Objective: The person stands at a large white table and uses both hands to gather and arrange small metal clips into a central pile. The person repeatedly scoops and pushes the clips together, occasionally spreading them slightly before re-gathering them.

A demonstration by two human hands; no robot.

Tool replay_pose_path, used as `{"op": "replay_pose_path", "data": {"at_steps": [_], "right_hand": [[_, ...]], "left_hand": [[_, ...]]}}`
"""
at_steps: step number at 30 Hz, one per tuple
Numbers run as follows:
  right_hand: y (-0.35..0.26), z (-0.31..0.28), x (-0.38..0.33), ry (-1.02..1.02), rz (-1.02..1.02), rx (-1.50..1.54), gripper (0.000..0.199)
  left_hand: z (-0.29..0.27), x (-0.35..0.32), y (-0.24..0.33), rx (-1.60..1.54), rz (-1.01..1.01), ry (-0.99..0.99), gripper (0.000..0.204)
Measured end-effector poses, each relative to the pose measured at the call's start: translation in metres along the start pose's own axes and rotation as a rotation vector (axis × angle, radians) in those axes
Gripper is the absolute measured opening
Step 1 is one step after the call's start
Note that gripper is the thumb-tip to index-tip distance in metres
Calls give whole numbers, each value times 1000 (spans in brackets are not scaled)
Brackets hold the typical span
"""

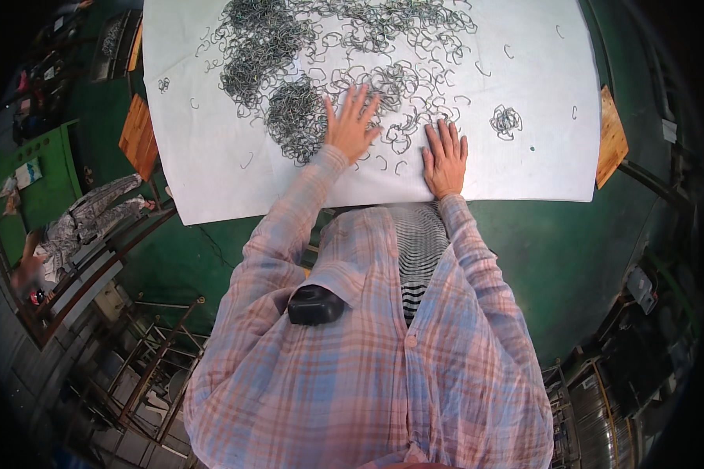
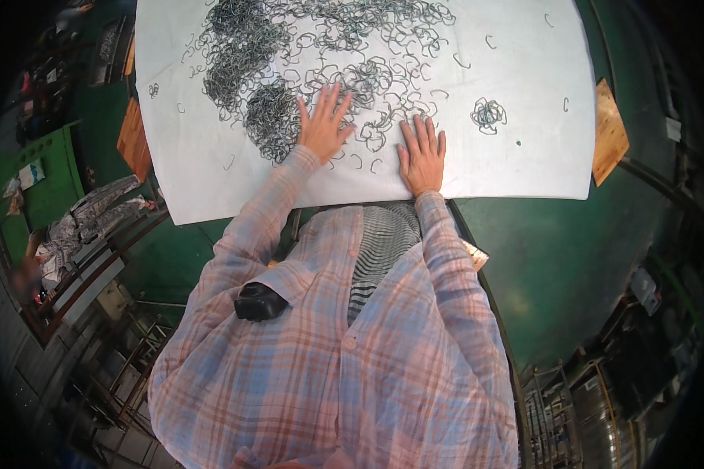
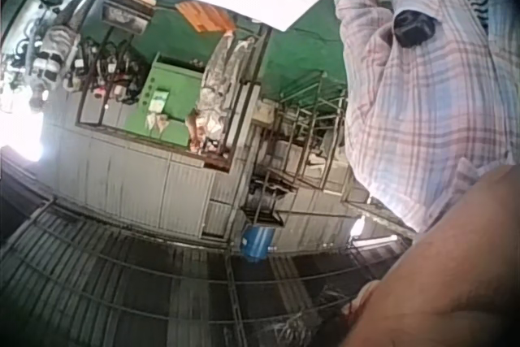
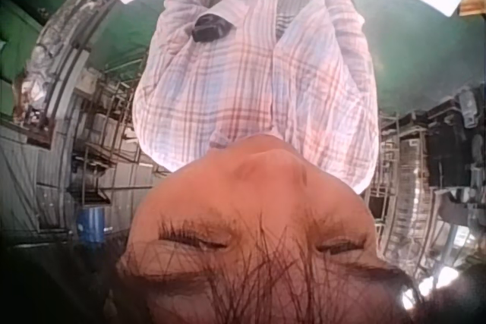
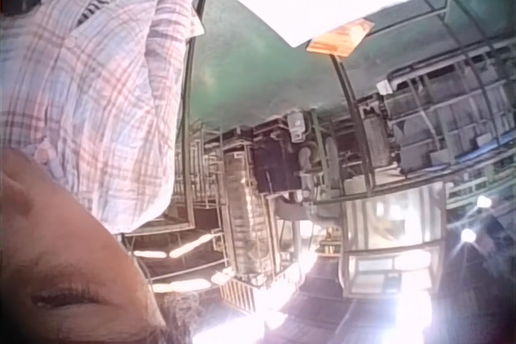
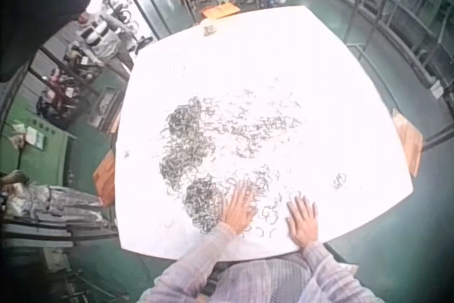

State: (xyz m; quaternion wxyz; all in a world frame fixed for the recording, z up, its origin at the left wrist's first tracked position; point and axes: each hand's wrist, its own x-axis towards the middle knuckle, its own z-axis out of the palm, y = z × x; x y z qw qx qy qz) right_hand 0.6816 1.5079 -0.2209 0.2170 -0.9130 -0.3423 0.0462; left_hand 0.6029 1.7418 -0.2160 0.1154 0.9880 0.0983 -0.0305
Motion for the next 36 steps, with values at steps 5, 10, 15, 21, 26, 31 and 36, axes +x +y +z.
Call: {"op": "replay_pose_path", "data": {"at_steps": [5, 10, 15, 21, 26, 31, 36], "right_hand": [[0, -2, -1, 6, 18, 2, 47], [-3, -2, -1, 53, 40, 31, 48], [-3, -1, 0, 74, 33, 48, 48], [-1, 1, -1, 60, 46, 3, 48], [-3, 0, 0, 61, 45, -1, 47], [-4, 0, 1, 62, 48, -6, 46], [-4, 0, 0, 57, 61, -1, 45]], "left_hand": [[2, -14, -8, 101, 23, -54, 79], [10, -7, 8, -27, -75, 26, 82], [14, 5, 42, -24, 26, -70, 78], [10, -8, -16, 2, -163, 66, 80], [3, -41, 14, -10, 1, -49, 76], [2, -60, 35, -55, 190, -166, 67], [2, -62, -5, 59, 26, -109, 64]]}}
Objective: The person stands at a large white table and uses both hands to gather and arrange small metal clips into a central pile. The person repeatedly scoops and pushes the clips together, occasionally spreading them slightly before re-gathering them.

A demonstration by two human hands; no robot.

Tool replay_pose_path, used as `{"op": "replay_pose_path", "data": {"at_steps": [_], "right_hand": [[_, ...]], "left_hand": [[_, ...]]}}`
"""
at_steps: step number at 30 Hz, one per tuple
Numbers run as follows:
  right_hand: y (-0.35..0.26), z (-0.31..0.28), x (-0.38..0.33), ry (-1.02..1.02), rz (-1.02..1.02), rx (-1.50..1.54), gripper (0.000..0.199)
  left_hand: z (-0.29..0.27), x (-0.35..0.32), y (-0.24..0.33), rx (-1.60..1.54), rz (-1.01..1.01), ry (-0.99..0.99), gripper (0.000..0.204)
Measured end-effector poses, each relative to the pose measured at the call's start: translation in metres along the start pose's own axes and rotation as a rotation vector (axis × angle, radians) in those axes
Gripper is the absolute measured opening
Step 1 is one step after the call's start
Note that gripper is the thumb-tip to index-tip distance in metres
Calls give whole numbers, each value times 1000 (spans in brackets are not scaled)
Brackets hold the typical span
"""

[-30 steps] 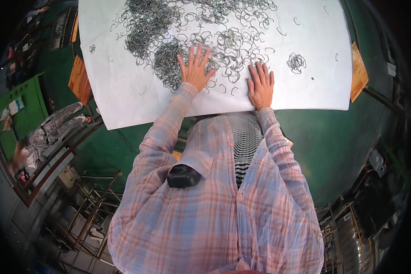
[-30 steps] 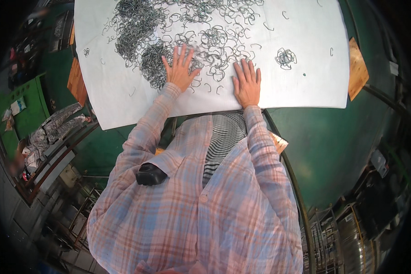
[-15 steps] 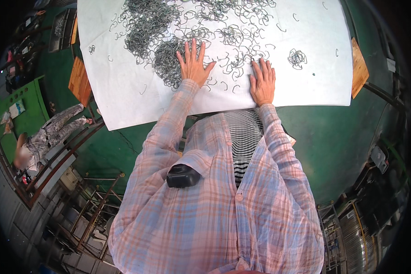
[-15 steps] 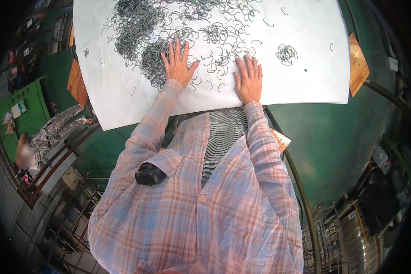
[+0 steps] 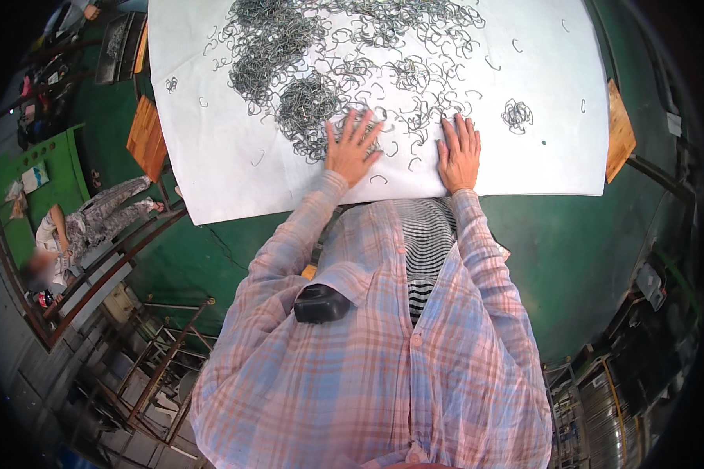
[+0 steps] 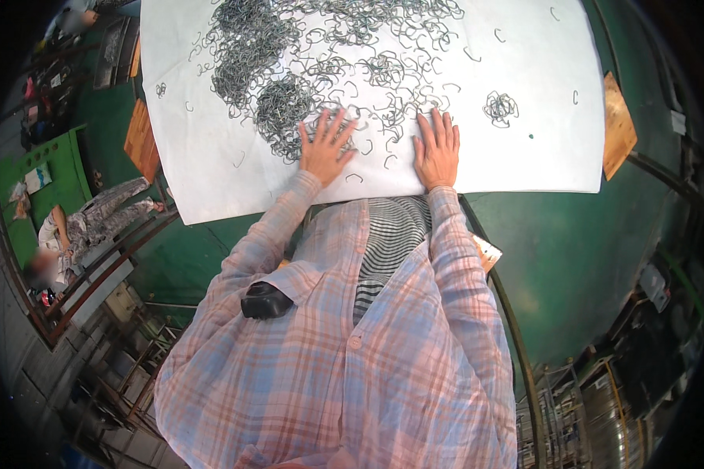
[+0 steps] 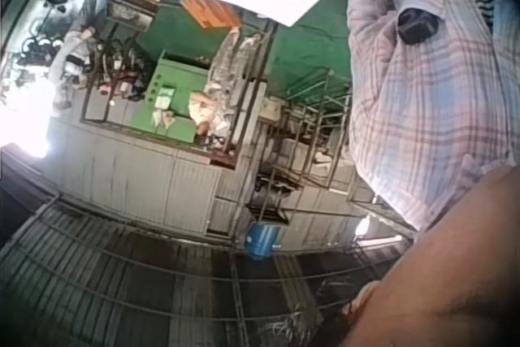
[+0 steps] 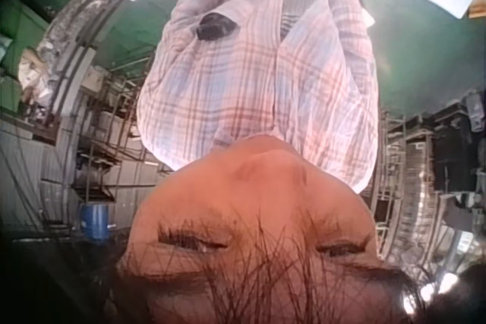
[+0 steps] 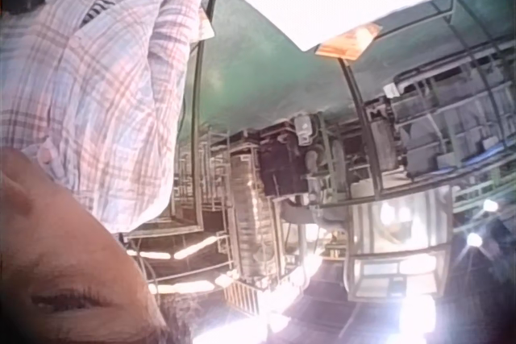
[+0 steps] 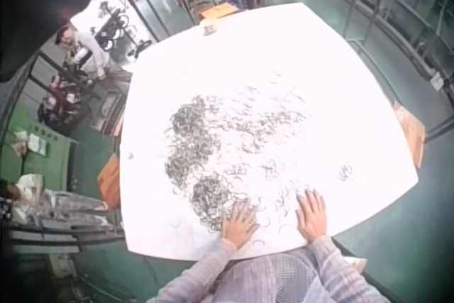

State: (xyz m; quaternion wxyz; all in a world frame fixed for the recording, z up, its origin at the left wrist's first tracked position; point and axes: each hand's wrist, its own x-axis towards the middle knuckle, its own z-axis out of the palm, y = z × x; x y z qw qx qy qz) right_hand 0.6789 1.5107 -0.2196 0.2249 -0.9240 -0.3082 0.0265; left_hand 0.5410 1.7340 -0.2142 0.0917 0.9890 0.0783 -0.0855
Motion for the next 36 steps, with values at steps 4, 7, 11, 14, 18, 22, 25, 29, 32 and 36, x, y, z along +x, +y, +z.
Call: {"op": "replay_pose_path", "data": {"at_steps": [4, 7, 11, 14, 18, 22, 25, 29, 32, 36], "right_hand": [[1, 0, -2, 1, -7, -6, 45], [1, 0, -1, -7, -14, -1, 46], [4, 2, -1, 1, -14, -9, 47], [5, 3, -1, -67, -40, -66, 50], [0, -2, 0, -292, -315, -210, 53], [6, -13, 26, -183, -267, 25, 53], [24, -14, 71, 2, -67, 18, 55], [63, -9, 148, 189, 220, -95, 60], [85, 0, 190, 223, 421, -153, 63], [79, 13, 236, 147, 316, -183, 67]], "left_hand": [[-8, 2, -37, 36, -182, 68, 63], [-3, 6, -47, -69, -272, 215, 63], [6, 19, -31, -34, -302, 252, 62], [6, 22, -24, -9, -313, 216, 60], [2, 22, -27, -7, -308, 186, 60], [-6, 19, -24, -32, -296, 137, 60], [-10, 5, -23, -55, -313, 127, 61], [7, -26, -36, -145, -542, 282, 65], [14, -46, -54, -196, -878, 356, 64], [23, -52, -66, -167, -1097, 395, 62]]}}
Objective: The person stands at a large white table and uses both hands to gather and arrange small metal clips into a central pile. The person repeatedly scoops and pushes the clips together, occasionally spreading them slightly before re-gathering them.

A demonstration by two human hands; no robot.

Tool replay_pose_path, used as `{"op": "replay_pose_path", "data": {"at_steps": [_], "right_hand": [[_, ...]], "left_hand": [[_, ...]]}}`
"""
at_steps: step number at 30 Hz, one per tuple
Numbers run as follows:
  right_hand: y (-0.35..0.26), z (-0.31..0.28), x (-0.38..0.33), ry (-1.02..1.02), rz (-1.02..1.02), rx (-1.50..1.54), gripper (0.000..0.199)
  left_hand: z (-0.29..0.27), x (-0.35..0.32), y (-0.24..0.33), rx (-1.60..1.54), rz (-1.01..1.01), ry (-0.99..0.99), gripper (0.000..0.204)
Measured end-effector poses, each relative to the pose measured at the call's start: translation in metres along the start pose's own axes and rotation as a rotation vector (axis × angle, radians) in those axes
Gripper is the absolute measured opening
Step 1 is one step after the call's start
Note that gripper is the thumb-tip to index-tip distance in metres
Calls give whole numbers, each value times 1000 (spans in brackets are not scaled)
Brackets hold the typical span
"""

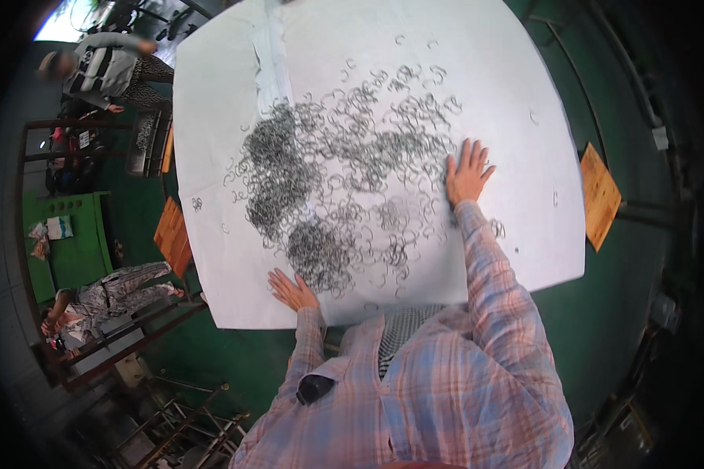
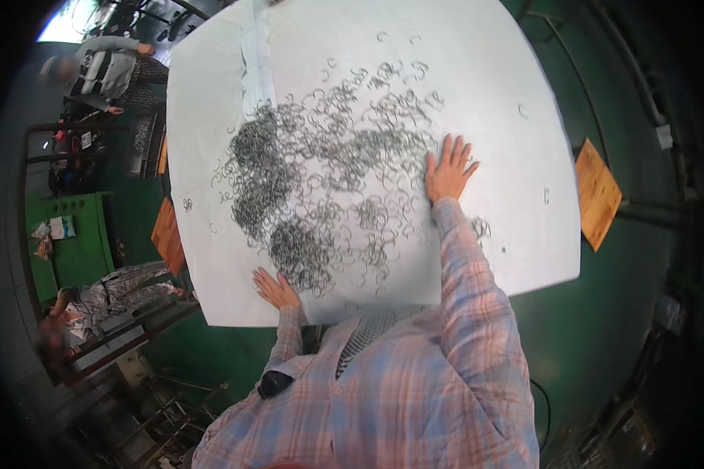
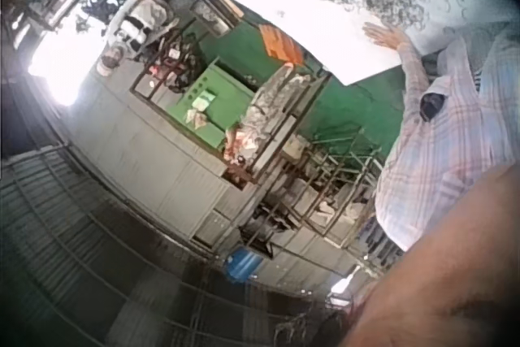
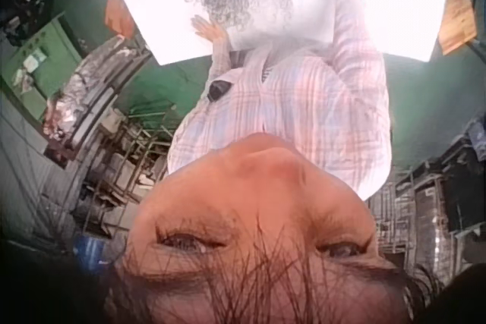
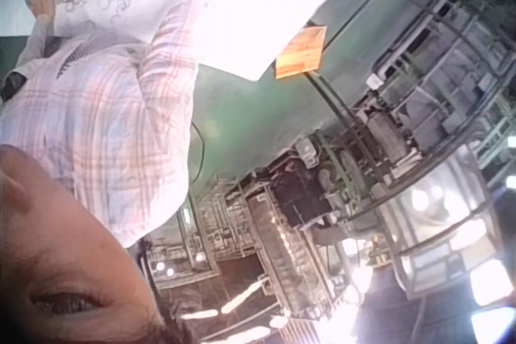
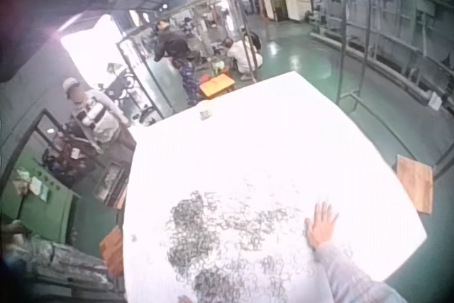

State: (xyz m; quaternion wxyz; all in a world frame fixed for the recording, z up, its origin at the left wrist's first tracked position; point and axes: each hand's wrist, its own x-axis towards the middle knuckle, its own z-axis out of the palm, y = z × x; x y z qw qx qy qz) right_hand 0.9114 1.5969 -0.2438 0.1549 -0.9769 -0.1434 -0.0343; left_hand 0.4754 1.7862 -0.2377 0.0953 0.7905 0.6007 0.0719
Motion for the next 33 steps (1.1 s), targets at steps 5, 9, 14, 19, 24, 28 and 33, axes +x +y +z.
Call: {"op": "replay_pose_path", "data": {"at_steps": [5, 9, 14, 19, 24, 28, 33], "right_hand": [[-51, -5, 0, -256, -490, 381, 67], [-23, -30, 42, -80, -677, 179, 57], [120, -23, 138, 376, 125, -139, 54], [186, -6, 191, 175, 414, -134, 59], [107, 46, 238, 176, 160, -110, 59], [-6, 55, 232, 107, -149, -17, 58], [-77, 53, 198, 17, -368, 159, 62]], "left_hand": [[0, 1, 3, 78, -32, 5, 61], [-1, 0, 4, 101, -16, 22, 60], [-8, 1, 14, 105, -19, 16, 59], [-7, 0, 14, 100, -23, 19, 60], [-5, 0, 9, 107, -3, 32, 63], [-6, 4, 12, 95, 5, 41, 63], [-6, 3, 13, 104, -4, 50, 62]]}}
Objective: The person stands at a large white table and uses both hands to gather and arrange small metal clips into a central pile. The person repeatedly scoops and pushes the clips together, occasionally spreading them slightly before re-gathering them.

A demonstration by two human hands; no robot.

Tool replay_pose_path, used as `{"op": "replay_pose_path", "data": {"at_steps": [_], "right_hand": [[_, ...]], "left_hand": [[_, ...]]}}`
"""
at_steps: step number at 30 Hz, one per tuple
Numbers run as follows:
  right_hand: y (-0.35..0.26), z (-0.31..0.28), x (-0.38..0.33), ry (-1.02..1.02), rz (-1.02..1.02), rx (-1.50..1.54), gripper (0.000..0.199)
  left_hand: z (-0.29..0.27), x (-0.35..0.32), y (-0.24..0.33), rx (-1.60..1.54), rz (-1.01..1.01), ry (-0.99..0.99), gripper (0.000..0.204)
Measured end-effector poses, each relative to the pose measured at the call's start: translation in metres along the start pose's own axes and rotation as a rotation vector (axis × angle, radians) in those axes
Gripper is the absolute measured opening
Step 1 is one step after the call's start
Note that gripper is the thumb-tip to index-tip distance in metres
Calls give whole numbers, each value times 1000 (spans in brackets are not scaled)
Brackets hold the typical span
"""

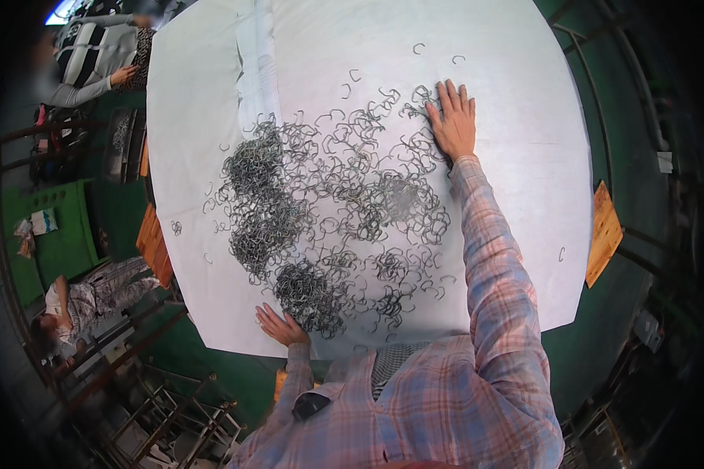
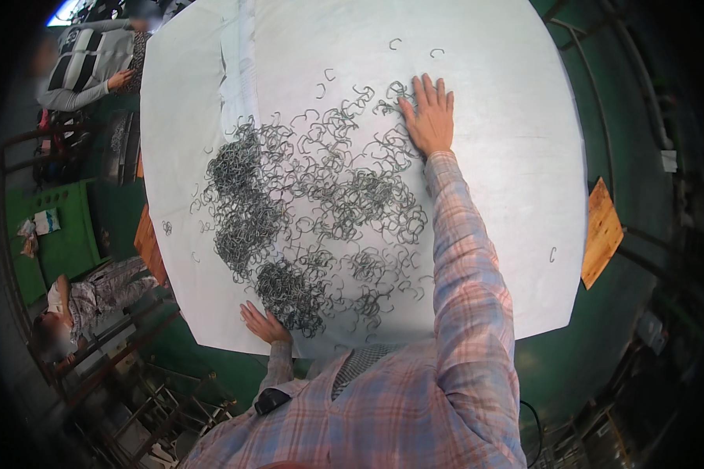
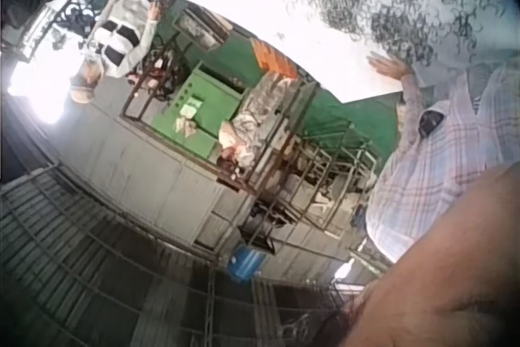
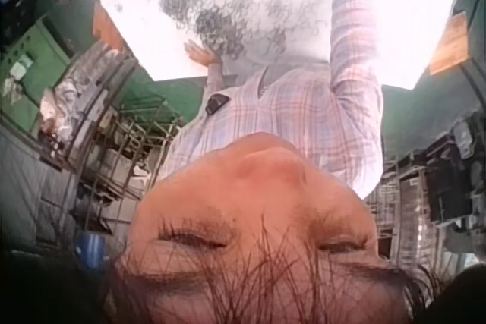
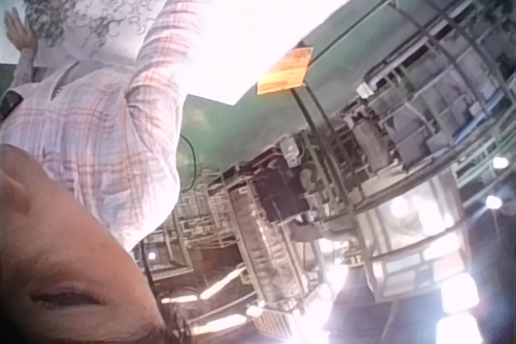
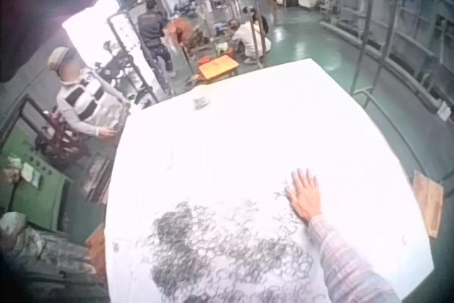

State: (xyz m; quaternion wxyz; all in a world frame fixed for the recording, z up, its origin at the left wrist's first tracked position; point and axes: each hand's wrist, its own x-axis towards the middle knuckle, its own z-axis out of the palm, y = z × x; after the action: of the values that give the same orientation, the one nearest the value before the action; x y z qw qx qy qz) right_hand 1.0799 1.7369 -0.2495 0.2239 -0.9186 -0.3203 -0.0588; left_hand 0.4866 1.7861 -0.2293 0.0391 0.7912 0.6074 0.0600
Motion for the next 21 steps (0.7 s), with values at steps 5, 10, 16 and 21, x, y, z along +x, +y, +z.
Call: {"op": "replay_pose_path", "data": {"at_steps": [5, 10, 16, 21], "right_hand": [[-48, -1, -37, -123, -174, 130, 63], [-107, -11, -97, -236, -297, 294, 64], [-166, -25, -182, -372, -429, 477, 61], [-171, -65, -226, -470, -641, 461, 56]], "left_hand": [[-2, 0, 3, -2, -12, -11, 59], [-3, -1, 3, -13, -9, -22, 59], [1, -1, -2, -30, 14, 0, 58], [-1, -2, -3, -59, -18, -17, 62]]}}
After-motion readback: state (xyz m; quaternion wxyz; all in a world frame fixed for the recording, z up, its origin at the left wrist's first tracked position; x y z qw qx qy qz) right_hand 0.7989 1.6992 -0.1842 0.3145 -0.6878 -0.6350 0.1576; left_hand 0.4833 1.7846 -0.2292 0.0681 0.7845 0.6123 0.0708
